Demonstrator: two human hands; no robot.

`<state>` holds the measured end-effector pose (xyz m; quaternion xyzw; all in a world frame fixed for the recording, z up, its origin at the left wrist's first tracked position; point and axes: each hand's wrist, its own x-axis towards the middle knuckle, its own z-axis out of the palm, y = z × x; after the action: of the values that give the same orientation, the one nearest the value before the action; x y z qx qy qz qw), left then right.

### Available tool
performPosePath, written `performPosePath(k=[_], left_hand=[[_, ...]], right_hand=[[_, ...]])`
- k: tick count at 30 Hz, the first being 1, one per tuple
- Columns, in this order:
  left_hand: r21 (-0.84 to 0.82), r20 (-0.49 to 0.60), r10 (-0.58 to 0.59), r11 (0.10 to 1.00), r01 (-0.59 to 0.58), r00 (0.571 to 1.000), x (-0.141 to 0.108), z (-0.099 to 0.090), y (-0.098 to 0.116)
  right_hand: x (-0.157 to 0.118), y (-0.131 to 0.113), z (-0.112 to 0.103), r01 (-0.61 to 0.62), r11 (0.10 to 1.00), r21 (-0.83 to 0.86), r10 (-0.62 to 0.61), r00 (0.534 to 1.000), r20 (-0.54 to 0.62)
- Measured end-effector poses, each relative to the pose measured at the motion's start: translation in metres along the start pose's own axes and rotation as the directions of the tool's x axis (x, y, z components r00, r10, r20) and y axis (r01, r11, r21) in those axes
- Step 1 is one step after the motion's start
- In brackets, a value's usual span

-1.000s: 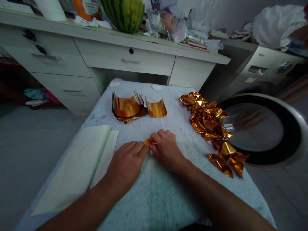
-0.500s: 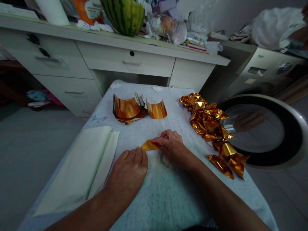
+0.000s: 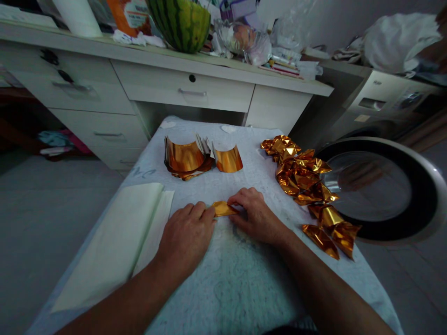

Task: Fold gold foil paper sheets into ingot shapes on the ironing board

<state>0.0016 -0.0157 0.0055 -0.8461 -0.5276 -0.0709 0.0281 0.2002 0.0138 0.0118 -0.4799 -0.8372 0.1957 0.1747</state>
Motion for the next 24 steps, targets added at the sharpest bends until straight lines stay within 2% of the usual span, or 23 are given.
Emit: performPosePath(k=[7,12,18,24], left_hand=[[-0.208,0.035,-0.073,0.975,0.078,0.997,0.004,-0.002,-0.006],[-0.262,0.057,-0.096,0.959,0.107,0.994,0.005,-0.003,-0.009],[-0.325,0.032,-0.099,0.94,0.104,0.995,0.007,0.002,-0.012],[-0.374,0.029,-0.106,0.921,0.11,0.994,0.007,-0.002,-0.01]], right_hand=[[0.003,0.0,0.004,0.017,0.999,-0.04,-0.016,1.0,0.006],[0.003,-0.002,0.005,0.016,0.999,-0.027,-0.016,1.0,0.0],[0.002,-0.002,0.006,0.026,1.0,-0.007,-0.026,0.999,-0.026],[0.002,-0.002,0.005,0.073,0.996,0.051,-0.069,0.995,-0.075]])
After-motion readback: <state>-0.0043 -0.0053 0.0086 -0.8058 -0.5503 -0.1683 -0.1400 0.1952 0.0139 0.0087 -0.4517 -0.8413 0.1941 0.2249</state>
